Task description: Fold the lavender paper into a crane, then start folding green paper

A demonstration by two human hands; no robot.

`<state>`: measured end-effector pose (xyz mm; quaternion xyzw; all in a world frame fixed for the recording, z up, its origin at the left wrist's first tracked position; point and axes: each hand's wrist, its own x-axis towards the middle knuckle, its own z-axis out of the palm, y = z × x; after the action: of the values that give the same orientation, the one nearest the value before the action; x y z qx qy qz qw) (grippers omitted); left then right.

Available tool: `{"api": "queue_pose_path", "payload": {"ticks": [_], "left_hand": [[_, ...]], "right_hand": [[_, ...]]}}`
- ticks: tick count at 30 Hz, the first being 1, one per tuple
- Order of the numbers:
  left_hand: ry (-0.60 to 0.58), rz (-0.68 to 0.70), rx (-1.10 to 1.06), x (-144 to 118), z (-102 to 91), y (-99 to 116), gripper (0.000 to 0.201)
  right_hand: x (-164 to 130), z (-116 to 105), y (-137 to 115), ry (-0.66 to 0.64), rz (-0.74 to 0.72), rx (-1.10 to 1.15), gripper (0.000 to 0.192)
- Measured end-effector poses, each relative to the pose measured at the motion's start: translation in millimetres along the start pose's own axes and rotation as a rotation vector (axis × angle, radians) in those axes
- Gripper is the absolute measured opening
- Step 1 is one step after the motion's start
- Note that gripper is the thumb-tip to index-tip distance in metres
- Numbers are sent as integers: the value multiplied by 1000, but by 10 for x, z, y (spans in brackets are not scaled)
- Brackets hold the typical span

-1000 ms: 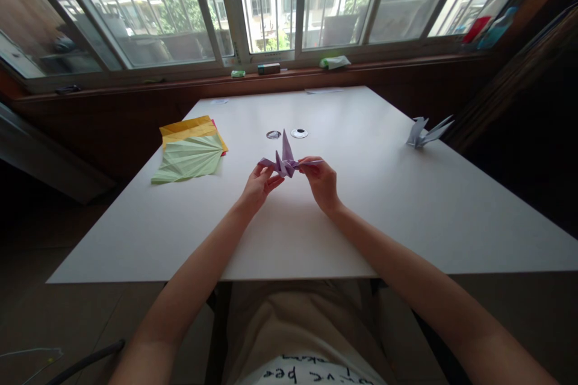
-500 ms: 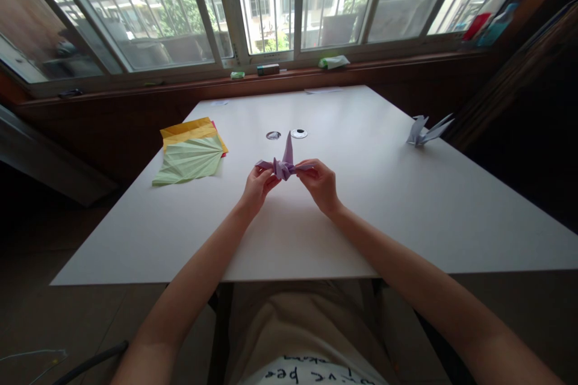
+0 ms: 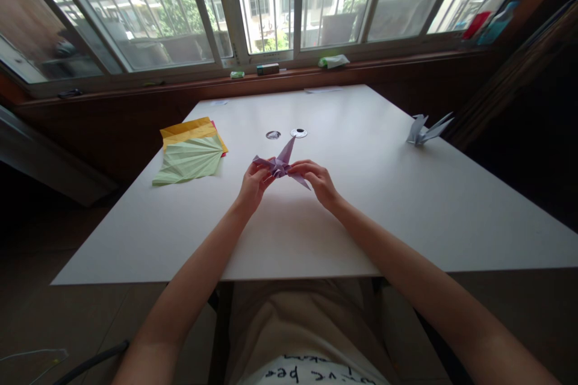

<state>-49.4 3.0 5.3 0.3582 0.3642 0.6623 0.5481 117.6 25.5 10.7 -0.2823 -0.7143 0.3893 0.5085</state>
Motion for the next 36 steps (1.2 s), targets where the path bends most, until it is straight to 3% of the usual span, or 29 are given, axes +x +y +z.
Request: {"api": "queue_pose_path", "payload": {"ticks": [12, 29, 32, 36], "left_hand": [[-18, -31, 79, -30, 28, -36, 20], [-60, -82, 140, -18, 13, 9, 16], [-27, -42, 184, -12, 13, -11, 19], [120, 107, 260, -11, 28, -62, 25]], "right_hand": [[-43, 48, -8, 154, -89, -352, 9], [-9, 42, 53, 83, -137, -430, 5], [-14, 57, 51, 92, -129, -431, 5], [-31, 123, 75, 109, -107, -450, 6]]}}
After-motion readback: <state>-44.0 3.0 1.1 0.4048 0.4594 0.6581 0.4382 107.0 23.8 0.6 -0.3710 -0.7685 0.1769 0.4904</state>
